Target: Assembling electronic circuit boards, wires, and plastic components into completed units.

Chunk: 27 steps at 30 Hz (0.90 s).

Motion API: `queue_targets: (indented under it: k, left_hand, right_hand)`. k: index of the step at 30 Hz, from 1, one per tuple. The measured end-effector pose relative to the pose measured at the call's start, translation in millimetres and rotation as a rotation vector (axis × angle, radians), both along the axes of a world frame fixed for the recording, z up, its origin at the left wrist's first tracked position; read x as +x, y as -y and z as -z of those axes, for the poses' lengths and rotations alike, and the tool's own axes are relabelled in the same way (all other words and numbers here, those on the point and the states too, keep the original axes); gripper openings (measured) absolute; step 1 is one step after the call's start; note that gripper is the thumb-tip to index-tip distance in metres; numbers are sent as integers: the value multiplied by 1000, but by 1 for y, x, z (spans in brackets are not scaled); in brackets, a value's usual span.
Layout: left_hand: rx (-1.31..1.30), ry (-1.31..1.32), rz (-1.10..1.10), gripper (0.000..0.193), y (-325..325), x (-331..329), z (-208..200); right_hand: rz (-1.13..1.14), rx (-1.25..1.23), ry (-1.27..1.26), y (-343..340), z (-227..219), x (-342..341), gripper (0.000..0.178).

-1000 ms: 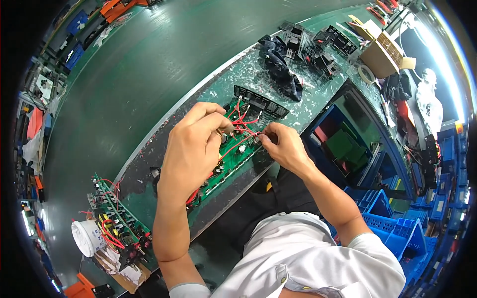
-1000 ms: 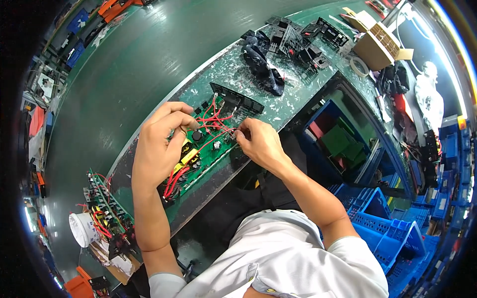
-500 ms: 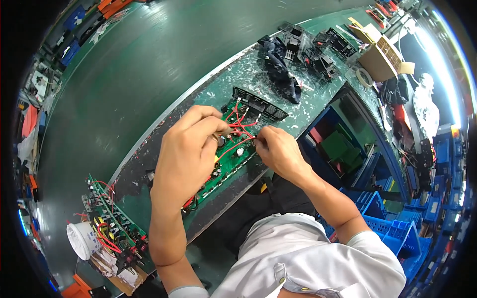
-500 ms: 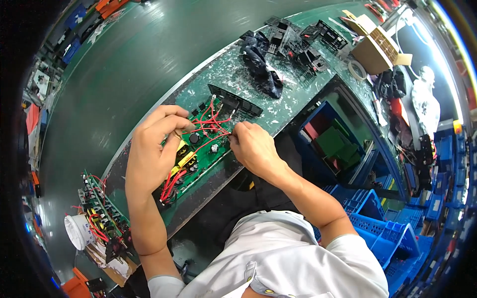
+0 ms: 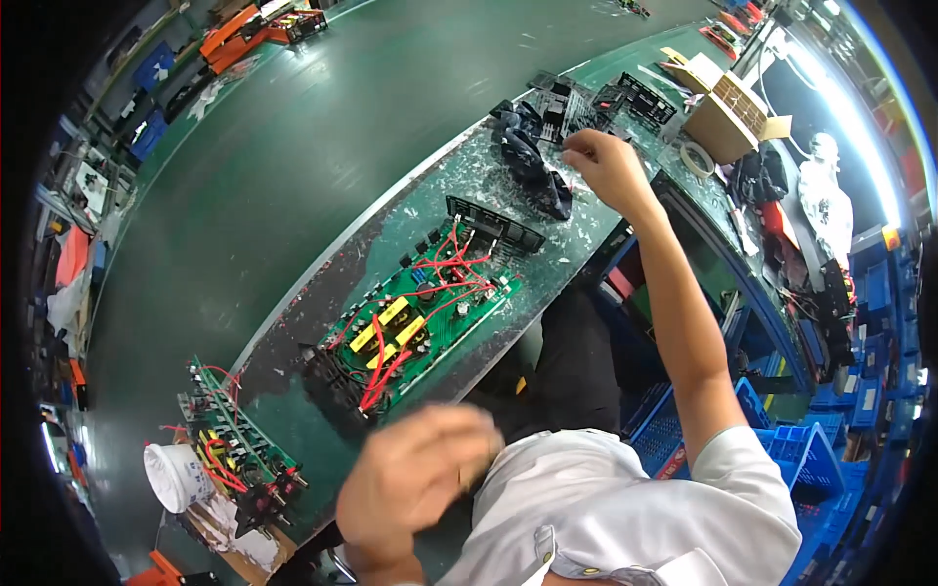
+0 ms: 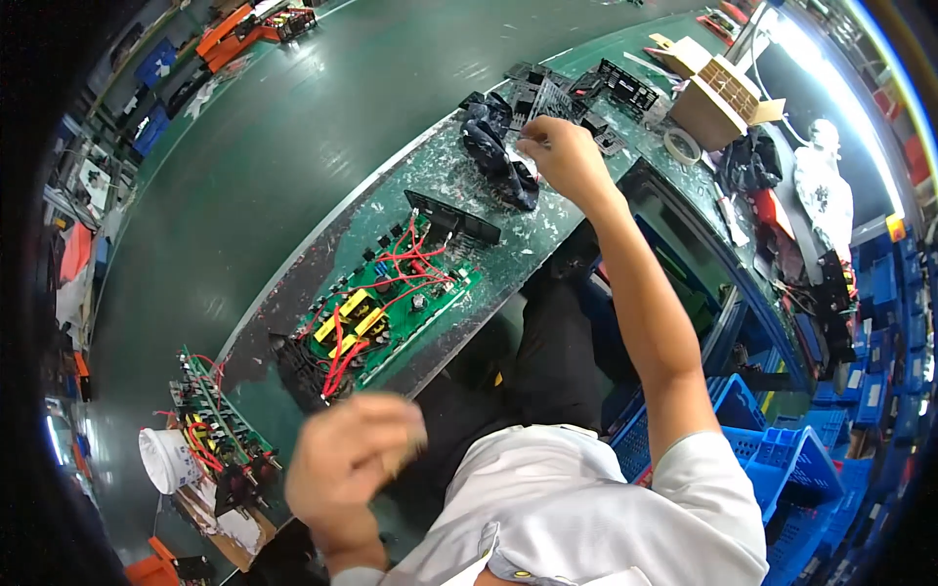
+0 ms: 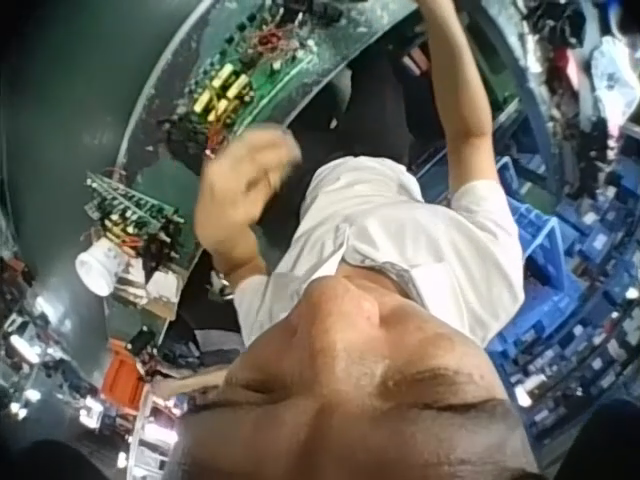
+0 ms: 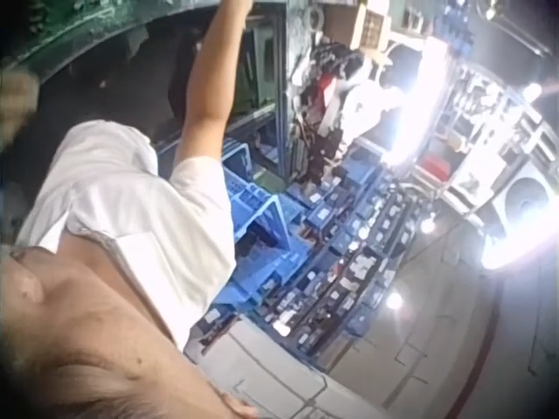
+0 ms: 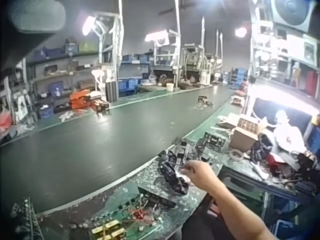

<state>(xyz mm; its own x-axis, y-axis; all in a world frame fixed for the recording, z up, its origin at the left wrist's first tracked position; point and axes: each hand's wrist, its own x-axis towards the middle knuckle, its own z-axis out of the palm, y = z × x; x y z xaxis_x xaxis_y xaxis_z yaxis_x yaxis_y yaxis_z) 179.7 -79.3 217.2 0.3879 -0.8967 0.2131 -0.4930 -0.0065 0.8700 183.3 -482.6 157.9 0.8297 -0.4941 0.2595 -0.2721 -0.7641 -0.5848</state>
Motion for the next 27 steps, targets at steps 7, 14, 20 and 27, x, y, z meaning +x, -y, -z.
queue_targets:
  k: [7, 14, 20, 27]
  left_hand:
    - [220, -876, -955, 28, -151, -105, 267]
    - [803, 110, -649, 46, -189, -204, 449]
    - [224, -1069, -1362, 57, -203, -241, 500]
    - [343, -1137, -1480, 51, -177, -236, 436]
  right_hand:
    - [-162, -152, -382, 41, 54, 43, 37]
    - [-280, 152, -355, 60, 55, 35, 34]
    - [-328, 1329, 46, 16, 13, -2, 20]
    - [-275, 1599, 267, -8, 40, -25, 18]
